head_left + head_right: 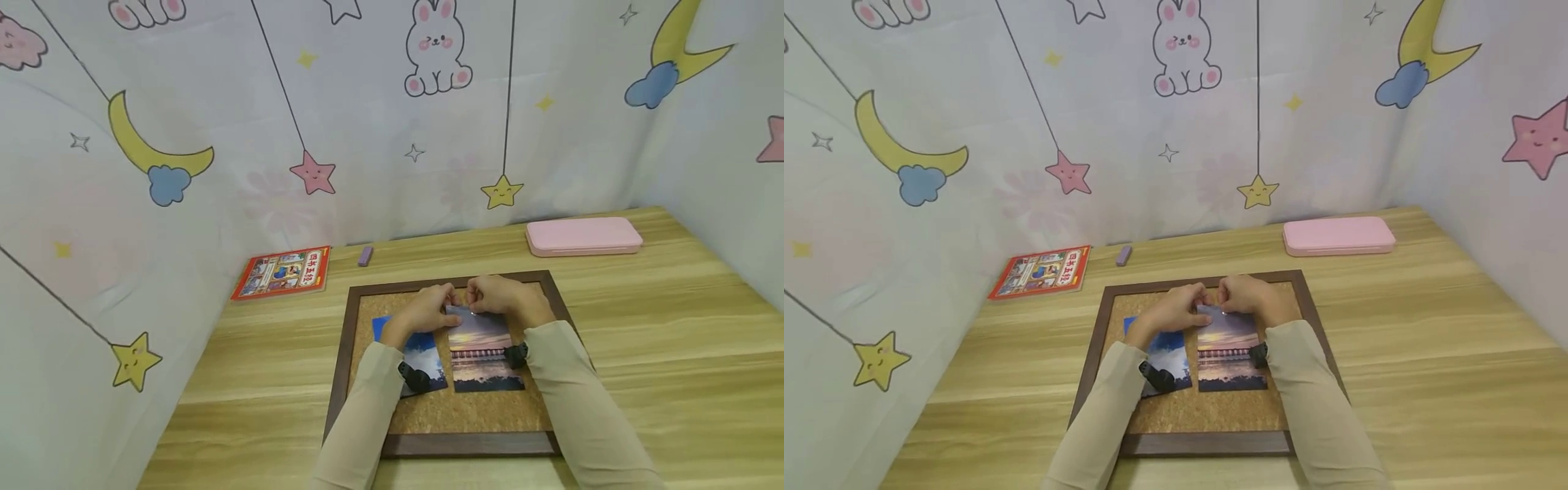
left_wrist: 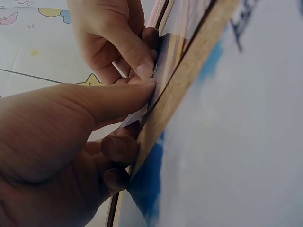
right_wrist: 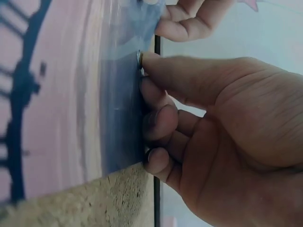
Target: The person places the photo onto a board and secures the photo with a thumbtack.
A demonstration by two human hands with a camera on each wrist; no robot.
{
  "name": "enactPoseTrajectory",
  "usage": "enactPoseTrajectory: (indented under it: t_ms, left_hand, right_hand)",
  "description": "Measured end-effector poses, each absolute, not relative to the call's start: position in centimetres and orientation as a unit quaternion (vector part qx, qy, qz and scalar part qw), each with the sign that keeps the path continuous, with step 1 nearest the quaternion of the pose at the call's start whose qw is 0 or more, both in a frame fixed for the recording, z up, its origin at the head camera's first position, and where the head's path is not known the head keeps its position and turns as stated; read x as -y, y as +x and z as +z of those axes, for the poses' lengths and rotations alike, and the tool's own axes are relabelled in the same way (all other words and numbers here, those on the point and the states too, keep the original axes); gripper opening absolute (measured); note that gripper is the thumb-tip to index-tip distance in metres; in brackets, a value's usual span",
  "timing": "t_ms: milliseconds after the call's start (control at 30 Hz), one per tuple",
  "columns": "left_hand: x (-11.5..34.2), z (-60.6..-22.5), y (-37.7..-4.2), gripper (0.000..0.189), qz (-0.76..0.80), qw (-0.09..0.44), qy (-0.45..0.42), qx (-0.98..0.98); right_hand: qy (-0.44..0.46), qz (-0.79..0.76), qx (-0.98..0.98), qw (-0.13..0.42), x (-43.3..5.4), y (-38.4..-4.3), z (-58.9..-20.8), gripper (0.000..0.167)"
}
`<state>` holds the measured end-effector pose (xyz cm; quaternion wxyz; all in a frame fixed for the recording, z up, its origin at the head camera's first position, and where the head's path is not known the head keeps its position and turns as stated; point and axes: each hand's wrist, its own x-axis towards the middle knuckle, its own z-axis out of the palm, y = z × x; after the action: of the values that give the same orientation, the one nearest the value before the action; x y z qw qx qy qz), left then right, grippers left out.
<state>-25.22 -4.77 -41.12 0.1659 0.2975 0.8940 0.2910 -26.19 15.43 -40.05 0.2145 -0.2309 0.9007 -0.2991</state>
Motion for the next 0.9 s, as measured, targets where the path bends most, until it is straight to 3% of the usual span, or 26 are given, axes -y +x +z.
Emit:
enactPoseTrajectory:
  t_ms: [200, 533, 900]
  left_hand:
    - [5.1, -41.8, -24.9, 0.028, 0.297, 0.163, 0.300, -0.892]
    - [5.0, -41.6, -25.3, 0.032, 0.295, 0.129, 0.336, -0.885]
    - [6.0, -41.2, -25.5, 0.037, 0.285, 0.192, 0.374, -0.861]
  right_hand:
    - [-0.266, -0.316, -0.886, 0.210, -16.0, -26.2, -41.0, 0.010]
    - [-0.275, -0.355, -0.883, 0.137, -17.1, -26.5, -41.0, 0.011]
    - [-0.293, -0.394, -0.860, 0.142, -17.2, -26.7, -41.1, 0.012]
